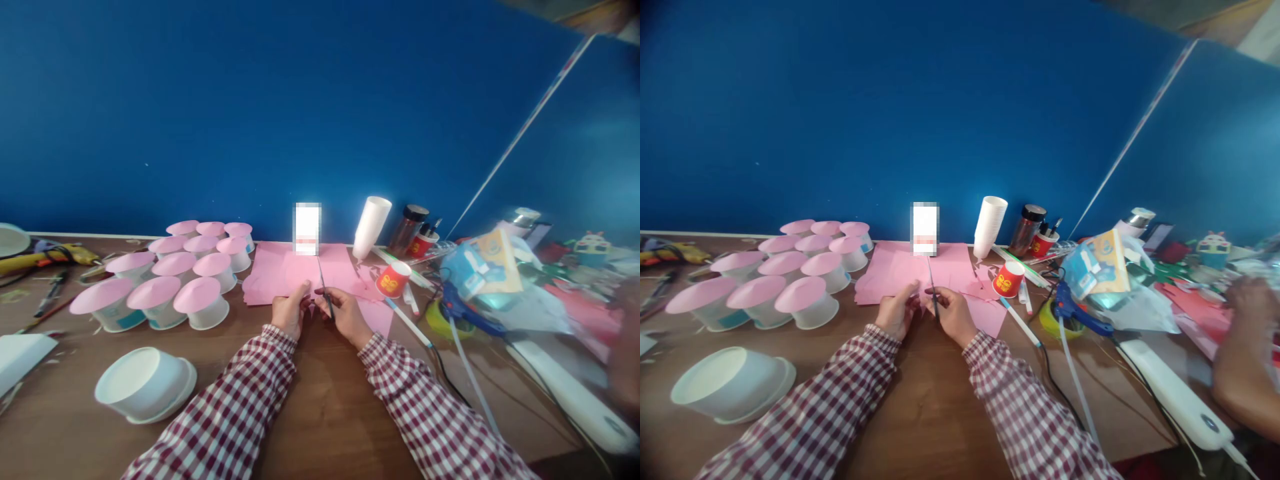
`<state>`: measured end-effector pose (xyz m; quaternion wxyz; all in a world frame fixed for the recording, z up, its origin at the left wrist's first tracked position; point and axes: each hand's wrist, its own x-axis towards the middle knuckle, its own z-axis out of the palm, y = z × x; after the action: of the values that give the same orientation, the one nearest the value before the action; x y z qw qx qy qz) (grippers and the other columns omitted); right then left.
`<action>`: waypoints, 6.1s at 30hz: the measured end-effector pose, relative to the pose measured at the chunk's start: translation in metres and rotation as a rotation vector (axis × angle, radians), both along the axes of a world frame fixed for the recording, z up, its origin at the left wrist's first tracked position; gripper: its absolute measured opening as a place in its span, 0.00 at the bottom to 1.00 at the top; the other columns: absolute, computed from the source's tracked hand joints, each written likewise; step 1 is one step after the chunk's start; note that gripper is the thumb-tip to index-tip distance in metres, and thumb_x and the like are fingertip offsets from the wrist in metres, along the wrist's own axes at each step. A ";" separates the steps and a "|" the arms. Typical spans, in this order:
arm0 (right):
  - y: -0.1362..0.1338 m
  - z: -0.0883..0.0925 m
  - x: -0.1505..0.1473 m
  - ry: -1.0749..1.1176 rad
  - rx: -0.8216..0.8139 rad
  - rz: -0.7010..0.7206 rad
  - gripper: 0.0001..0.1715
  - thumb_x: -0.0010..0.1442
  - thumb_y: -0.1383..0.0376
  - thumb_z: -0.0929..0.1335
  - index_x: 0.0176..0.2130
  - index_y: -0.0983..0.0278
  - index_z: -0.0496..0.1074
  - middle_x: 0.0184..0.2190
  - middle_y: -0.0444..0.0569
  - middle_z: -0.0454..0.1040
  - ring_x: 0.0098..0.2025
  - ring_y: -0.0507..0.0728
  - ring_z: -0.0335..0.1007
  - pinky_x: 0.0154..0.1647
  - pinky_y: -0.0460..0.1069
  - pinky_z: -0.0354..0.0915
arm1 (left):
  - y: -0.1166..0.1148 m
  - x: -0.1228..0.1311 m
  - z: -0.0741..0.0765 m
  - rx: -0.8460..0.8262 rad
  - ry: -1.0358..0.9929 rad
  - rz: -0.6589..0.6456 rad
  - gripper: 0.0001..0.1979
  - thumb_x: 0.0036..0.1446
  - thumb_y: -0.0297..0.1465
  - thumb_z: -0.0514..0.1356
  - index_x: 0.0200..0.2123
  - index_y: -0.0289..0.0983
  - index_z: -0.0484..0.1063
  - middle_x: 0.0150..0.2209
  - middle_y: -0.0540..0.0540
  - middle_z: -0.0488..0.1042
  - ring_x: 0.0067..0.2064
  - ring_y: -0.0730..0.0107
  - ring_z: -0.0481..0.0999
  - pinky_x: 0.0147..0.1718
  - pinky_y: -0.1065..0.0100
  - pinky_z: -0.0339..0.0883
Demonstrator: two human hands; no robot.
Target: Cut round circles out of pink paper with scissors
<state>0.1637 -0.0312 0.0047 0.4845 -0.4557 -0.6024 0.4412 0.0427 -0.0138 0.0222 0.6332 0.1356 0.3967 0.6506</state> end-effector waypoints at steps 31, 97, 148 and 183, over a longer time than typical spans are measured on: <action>-0.002 0.005 -0.001 -0.027 -0.045 -0.020 0.23 0.52 0.51 0.70 0.41 0.66 0.73 0.20 0.42 0.66 0.20 0.50 0.62 0.20 0.45 0.59 | 0.002 -0.001 -0.007 0.037 0.032 0.002 0.16 0.29 0.31 0.72 0.19 0.29 0.69 0.18 0.48 0.69 0.21 0.77 0.68 0.19 0.74 0.62; 0.000 0.004 0.000 -0.046 -0.050 -0.023 0.22 0.52 0.53 0.70 0.40 0.67 0.73 0.19 0.42 0.66 0.19 0.49 0.62 0.19 0.44 0.59 | 0.003 -0.004 -0.006 0.034 0.015 -0.001 0.16 0.30 0.29 0.72 0.19 0.29 0.68 0.18 0.50 0.67 0.20 0.79 0.67 0.19 0.77 0.60; -0.002 0.012 0.001 -0.066 -0.055 -0.024 0.23 0.53 0.52 0.69 0.40 0.67 0.73 0.19 0.42 0.66 0.20 0.50 0.62 0.18 0.44 0.60 | 0.001 -0.005 -0.008 0.063 0.083 -0.033 0.17 0.30 0.32 0.72 0.18 0.29 0.68 0.17 0.49 0.67 0.20 0.78 0.66 0.19 0.73 0.59; 0.000 0.009 0.002 -0.047 -0.079 -0.029 0.20 0.52 0.55 0.70 0.39 0.66 0.74 0.18 0.41 0.65 0.19 0.49 0.61 0.18 0.44 0.60 | 0.005 -0.004 -0.006 -0.018 0.065 0.008 0.21 0.31 0.31 0.73 0.21 0.34 0.62 0.19 0.51 0.67 0.21 0.77 0.68 0.18 0.75 0.61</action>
<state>0.1656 -0.0317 0.0141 0.4582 -0.4933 -0.5890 0.4470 0.0382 -0.0090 0.0162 0.6187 0.1494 0.4233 0.6448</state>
